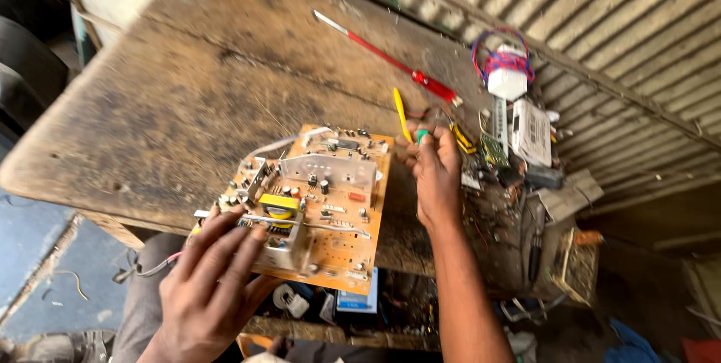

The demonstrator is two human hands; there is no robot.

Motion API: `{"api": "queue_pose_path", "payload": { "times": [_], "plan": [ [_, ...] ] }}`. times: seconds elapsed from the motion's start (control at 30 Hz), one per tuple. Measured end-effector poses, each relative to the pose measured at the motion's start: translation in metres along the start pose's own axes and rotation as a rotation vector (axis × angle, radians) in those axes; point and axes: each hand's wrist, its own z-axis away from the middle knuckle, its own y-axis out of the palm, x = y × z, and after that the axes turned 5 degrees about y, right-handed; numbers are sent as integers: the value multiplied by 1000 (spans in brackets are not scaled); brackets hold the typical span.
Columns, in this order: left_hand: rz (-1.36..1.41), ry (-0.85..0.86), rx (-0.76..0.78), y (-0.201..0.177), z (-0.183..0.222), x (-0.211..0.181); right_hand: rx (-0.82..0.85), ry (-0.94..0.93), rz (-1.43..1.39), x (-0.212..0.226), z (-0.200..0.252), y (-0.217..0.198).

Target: The person uses a soldering iron and a screwdriver to repair a green circuit board on a workbench, handling various electronic components.

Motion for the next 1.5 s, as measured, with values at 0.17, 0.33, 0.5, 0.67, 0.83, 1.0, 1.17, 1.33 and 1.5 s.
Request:
{"api": "queue_pose_path", "payload": {
  "times": [0.17,0.33,0.5,0.67,0.83,1.0,1.17,1.33,1.5],
  "plan": [
    [-12,132,200,14,18,-6,-93,-166,338,23,23,-14],
    [-70,129,245,30,35,-7,209,-292,558,66,59,2],
    [-20,90,282,35,48,-5,380,-537,997,72,75,20],
    [-53,57,83,38,51,0,466,-601,1205,57,78,24],
    [-45,-67,55,22,47,19,429,-623,1351,55,86,25],
    [-63,-162,125,18,47,14,404,-608,1396,48,85,28],
    [-51,-184,133,20,45,10,409,-575,1369,44,77,28],
    [-26,-182,132,23,43,10,416,-573,1382,43,71,30],
    [9,-208,131,23,43,9,431,-575,1368,45,70,31]
  ]
}}
